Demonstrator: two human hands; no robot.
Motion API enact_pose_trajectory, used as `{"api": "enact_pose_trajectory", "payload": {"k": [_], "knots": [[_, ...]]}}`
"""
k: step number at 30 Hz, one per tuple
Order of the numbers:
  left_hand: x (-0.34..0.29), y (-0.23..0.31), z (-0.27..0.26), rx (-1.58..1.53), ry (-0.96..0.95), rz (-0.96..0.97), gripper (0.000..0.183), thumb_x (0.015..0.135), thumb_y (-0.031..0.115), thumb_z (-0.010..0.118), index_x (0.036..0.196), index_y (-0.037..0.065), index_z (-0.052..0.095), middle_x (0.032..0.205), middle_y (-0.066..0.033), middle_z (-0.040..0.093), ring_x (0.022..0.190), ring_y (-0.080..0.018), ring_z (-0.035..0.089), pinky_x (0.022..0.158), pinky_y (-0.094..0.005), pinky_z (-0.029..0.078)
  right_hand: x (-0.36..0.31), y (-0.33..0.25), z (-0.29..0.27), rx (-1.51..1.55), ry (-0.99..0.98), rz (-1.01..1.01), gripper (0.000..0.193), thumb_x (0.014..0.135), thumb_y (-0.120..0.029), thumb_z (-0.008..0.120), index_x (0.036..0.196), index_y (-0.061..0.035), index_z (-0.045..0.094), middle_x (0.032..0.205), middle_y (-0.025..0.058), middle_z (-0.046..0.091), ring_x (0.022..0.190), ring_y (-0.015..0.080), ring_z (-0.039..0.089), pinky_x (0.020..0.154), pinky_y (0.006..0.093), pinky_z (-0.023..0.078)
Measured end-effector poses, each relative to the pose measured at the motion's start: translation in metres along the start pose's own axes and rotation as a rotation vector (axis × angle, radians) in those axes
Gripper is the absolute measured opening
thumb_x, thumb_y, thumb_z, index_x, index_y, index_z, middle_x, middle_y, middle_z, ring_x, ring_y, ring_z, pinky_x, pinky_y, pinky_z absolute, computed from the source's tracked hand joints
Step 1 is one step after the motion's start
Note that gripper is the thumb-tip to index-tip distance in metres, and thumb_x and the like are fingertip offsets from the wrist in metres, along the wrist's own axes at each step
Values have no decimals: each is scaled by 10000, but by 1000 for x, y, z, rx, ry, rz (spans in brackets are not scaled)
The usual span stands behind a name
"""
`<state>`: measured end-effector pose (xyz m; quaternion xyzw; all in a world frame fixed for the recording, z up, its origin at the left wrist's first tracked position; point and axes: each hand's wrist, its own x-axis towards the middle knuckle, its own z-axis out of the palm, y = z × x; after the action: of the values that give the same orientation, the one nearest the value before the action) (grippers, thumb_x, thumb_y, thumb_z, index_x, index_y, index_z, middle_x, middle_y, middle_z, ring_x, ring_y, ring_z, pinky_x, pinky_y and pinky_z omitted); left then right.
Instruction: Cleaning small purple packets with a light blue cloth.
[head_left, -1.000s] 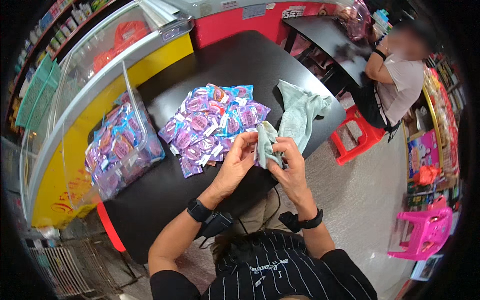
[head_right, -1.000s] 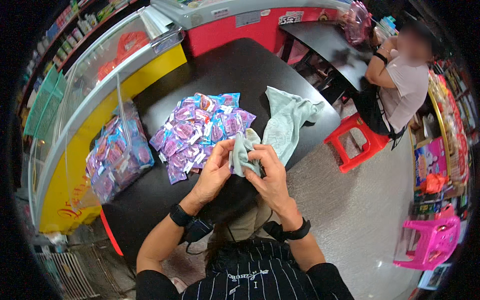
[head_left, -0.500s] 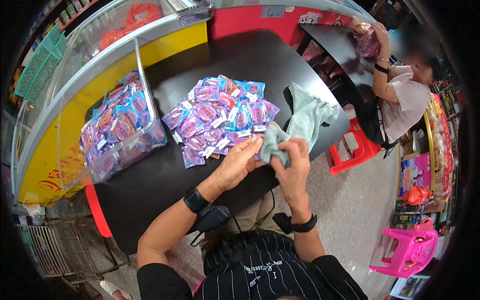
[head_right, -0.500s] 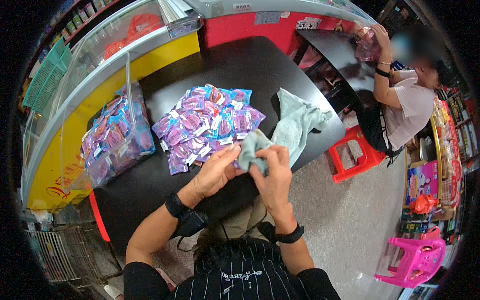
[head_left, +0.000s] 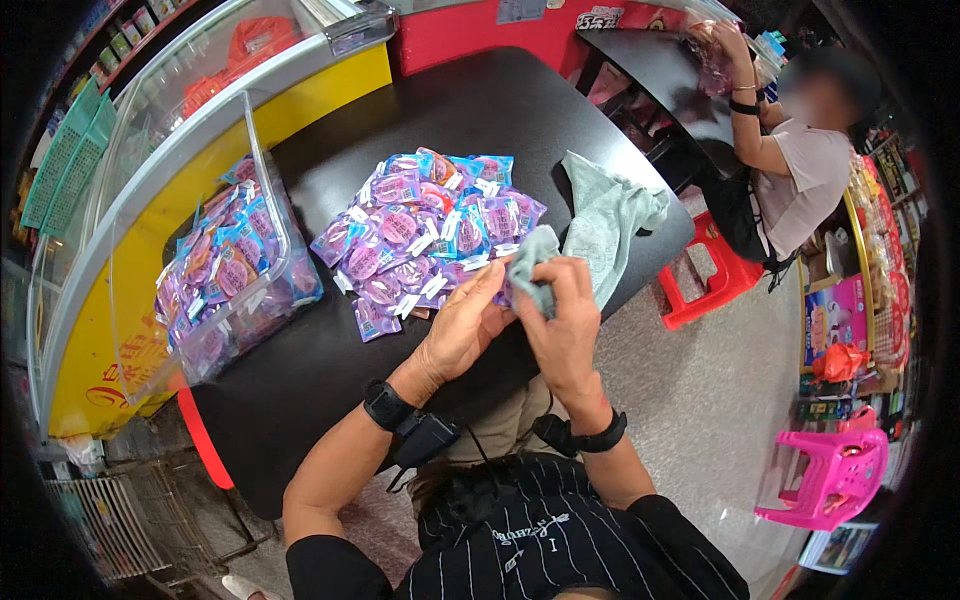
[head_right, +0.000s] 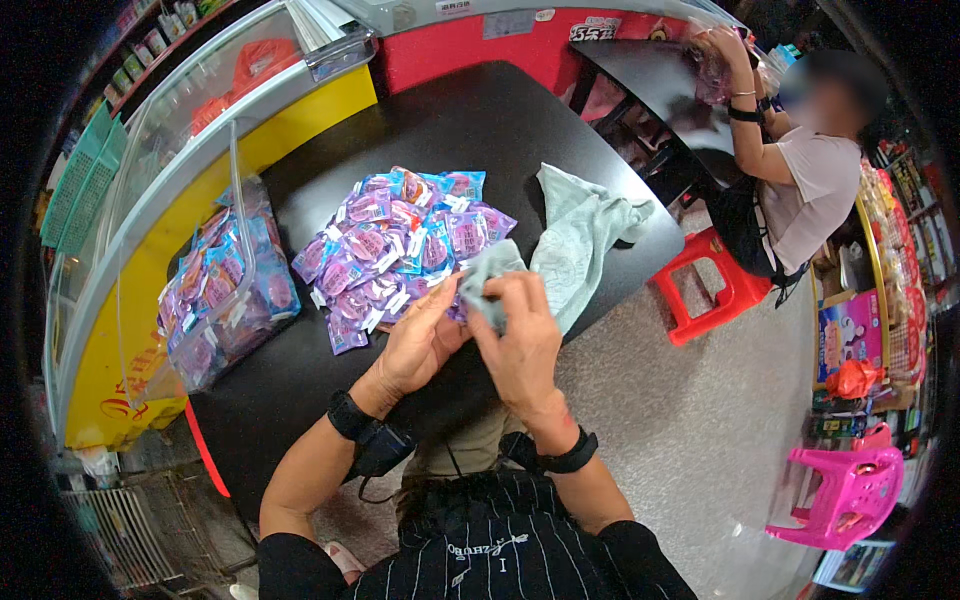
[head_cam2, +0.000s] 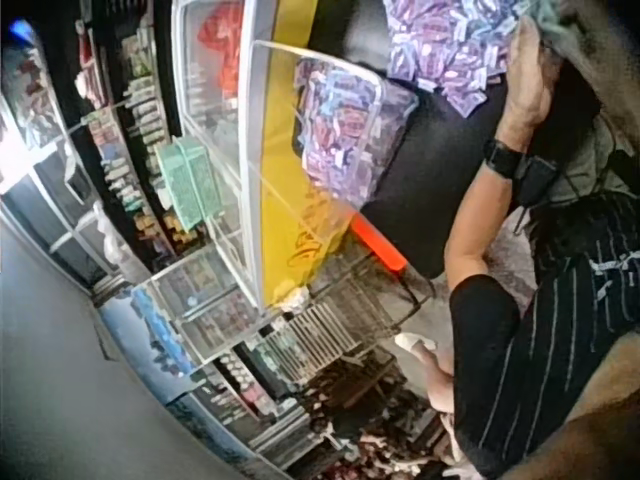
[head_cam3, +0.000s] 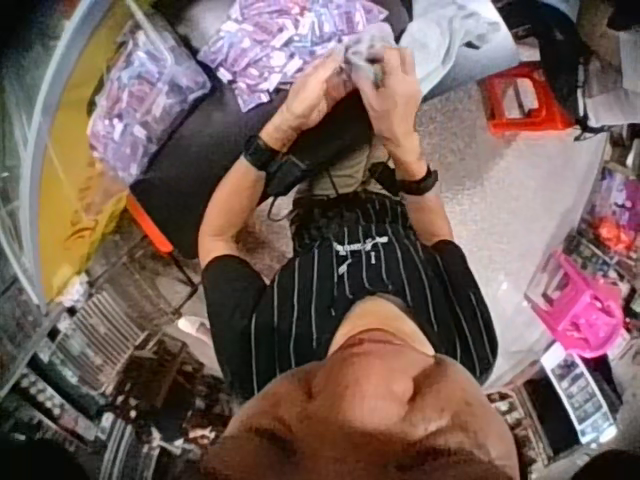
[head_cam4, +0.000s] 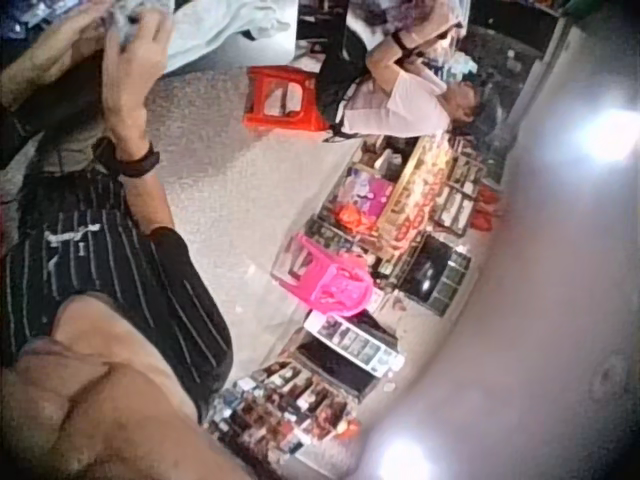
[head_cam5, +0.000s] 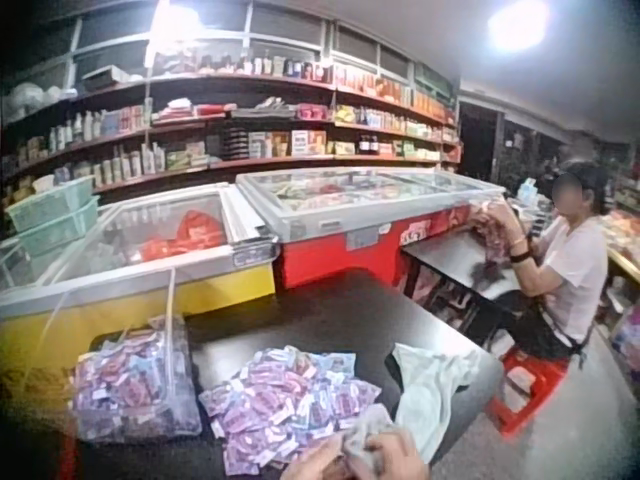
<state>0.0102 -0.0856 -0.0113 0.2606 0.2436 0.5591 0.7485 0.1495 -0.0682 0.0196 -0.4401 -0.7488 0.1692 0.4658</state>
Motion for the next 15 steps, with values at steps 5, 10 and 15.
{"api": "enact_pose_trajectory", "payload": {"k": [5, 10, 15], "knots": [[2, 4, 4, -51, -82, 48, 518, 1081, 357, 301, 1489, 42, 342, 1433, -75, 454, 1301, -168, 464, 1116, -354, 363, -4, 13, -8, -49, -26, 59, 256, 765, -49, 734, 976, -52, 589, 983, 120, 581, 905, 330, 620, 738, 386, 499], [0, 14, 12, -44, -80, -12, 538, 1077, 382, 298, 1489, 39, 339, 1434, -75, 452, 1313, -166, 451, 1122, -344, 351, -6, 0, -2, 2, -144, -63, 255, 735, -61, 747, 944, -73, 601, 966, 102, 595, 885, 320, 628, 721, 385, 506], [0, -1, -2, 1, -65, 27, 503, 1071, 350, 369, 1480, 57, 370, 1321, -14, 530, 1206, -104, 507, 1038, -304, 415, 11, 5, -1, -3, -41, 15, 233, 782, -76, 730, 970, -61, 593, 948, 122, 587, 856, 338, 616, 712, 399, 492]]}}
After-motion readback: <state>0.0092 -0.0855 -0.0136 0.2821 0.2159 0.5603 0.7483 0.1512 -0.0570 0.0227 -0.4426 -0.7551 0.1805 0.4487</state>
